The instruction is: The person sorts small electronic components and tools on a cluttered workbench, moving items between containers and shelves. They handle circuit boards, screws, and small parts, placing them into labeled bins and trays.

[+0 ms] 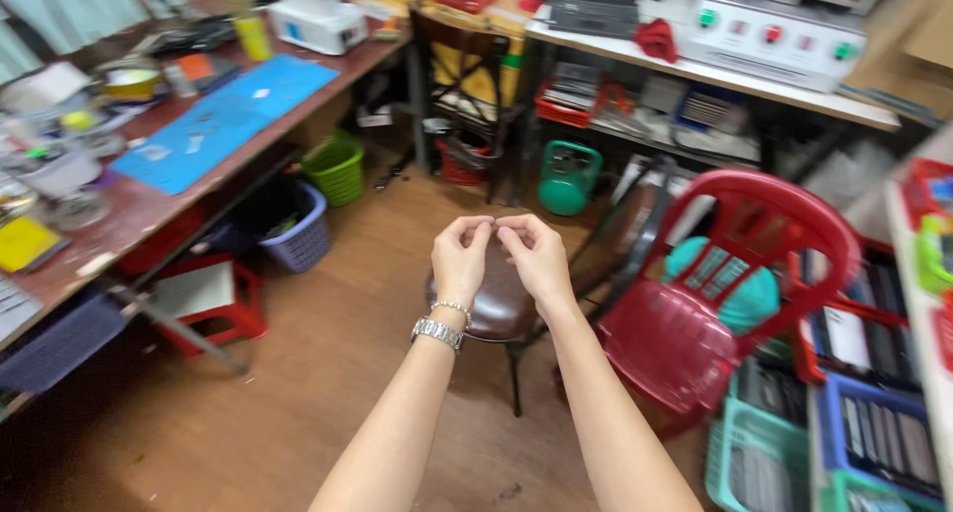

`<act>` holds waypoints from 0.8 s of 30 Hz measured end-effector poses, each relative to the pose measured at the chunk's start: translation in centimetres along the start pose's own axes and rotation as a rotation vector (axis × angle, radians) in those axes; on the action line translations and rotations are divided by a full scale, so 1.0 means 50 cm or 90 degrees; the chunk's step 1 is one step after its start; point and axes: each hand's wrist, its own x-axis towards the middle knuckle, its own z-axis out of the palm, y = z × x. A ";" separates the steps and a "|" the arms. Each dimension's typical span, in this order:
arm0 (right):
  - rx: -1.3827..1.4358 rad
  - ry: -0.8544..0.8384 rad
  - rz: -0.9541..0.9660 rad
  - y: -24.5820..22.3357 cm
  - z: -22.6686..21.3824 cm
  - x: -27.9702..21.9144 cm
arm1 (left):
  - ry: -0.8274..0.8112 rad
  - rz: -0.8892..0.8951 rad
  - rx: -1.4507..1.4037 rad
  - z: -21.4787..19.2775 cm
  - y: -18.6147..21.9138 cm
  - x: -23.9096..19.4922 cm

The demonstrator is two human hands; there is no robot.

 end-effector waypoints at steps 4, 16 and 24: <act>0.006 -0.075 0.026 -0.004 0.160 -0.006 | 0.070 -0.045 0.019 -0.160 -0.011 0.022; 0.021 -0.312 0.047 -0.006 0.591 0.087 | 0.306 -0.056 0.050 -0.536 -0.070 0.161; 0.051 -0.433 0.022 0.002 0.818 0.271 | 0.429 -0.054 0.046 -0.676 -0.111 0.364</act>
